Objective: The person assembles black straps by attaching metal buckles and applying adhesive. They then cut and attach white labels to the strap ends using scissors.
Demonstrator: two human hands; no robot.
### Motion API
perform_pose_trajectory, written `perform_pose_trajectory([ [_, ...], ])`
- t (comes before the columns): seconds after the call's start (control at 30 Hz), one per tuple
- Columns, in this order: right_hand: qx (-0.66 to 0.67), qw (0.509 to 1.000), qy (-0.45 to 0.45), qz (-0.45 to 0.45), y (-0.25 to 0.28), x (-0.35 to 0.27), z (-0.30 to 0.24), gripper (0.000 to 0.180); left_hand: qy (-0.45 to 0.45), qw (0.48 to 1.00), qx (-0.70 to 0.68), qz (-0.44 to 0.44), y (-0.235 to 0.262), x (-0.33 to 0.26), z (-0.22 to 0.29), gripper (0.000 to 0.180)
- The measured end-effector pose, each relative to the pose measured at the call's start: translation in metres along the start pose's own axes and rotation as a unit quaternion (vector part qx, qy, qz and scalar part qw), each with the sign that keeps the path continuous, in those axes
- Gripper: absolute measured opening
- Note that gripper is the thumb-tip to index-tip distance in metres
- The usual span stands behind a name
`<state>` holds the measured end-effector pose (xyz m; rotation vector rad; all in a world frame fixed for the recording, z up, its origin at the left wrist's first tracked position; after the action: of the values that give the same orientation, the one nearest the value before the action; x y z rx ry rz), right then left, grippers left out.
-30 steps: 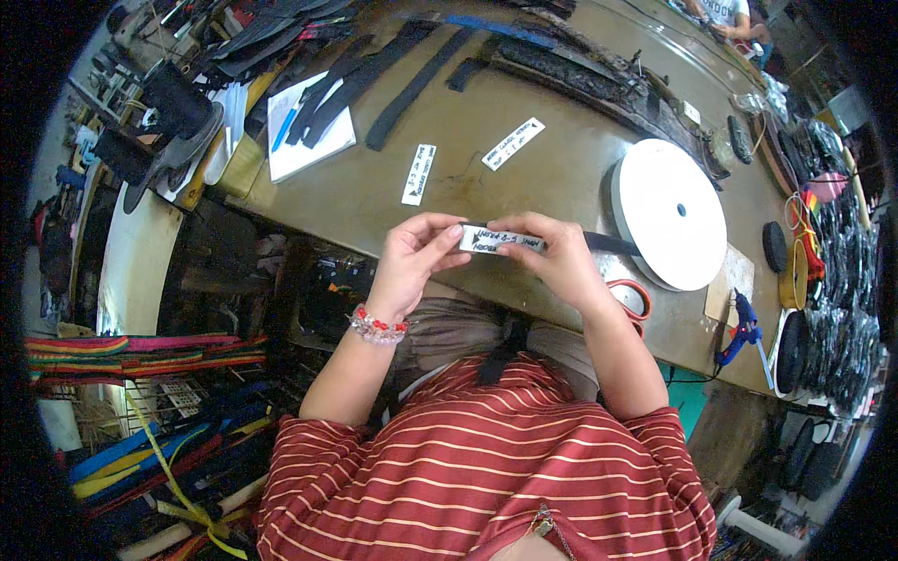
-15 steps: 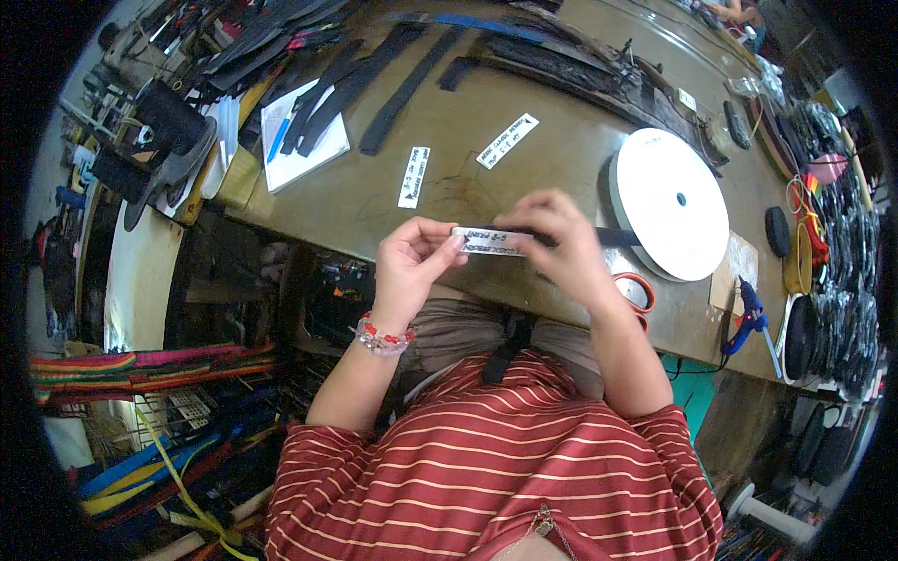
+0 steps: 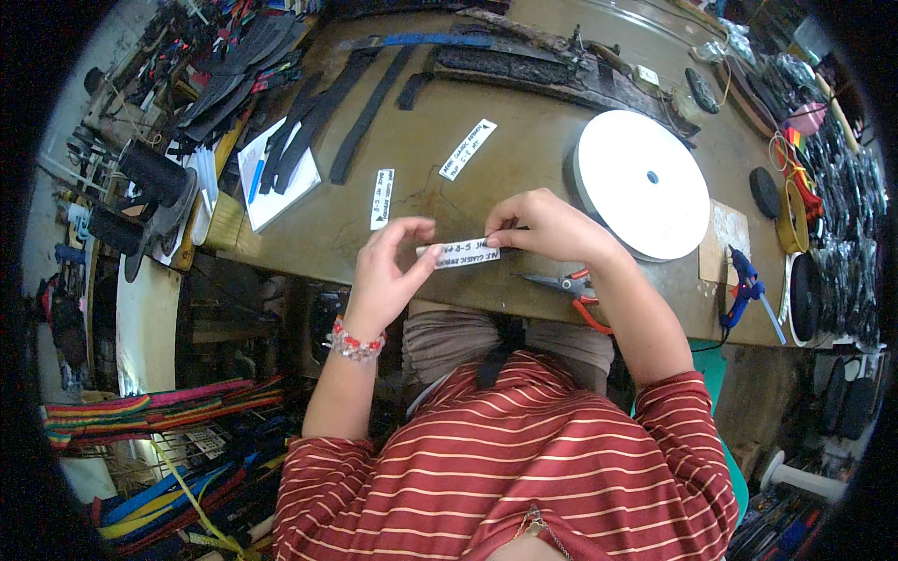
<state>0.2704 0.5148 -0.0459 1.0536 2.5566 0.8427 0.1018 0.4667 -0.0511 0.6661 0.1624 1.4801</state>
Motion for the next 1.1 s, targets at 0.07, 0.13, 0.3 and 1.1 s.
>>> perform_pose_trajectory([
  [0.07, -0.01, 0.999, 0.026, -0.021, -0.002, 0.002, -0.007, 0.015, -0.154, 0.965, 0.211, -0.022, -0.007, 0.009, 0.028, 0.026],
  [0.13, -0.04, 0.999, 0.01, -0.024, -0.002, 0.001, -0.013, 0.016, -0.112, 0.971, 0.175, -0.122, -0.023, 0.018, 0.029, 0.025],
  [0.3, -0.229, 0.959, 0.005, 0.167, 0.027, -0.054, -0.04, 0.03, 0.051, 0.977, 0.048, -0.203, -0.04, 0.024, 0.007, 0.019],
  [1.1, 0.248, 0.93, -0.255, 0.09, -0.091, -0.149, 0.02, 0.04, 0.207, 0.904, -0.313, -0.206, -0.067, -0.024, -0.007, 0.011],
])
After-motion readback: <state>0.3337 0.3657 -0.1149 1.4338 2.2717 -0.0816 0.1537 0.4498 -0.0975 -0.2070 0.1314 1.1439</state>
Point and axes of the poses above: each hand's wrist, its own x-axis towards the middle knuckle, its own y-axis out of the back of the hand, z = x × y, the point moved 7 cm from there along x, towards the middle knuckle, and after that the axes turned 5 degrees about x, right-handed, at the moved point
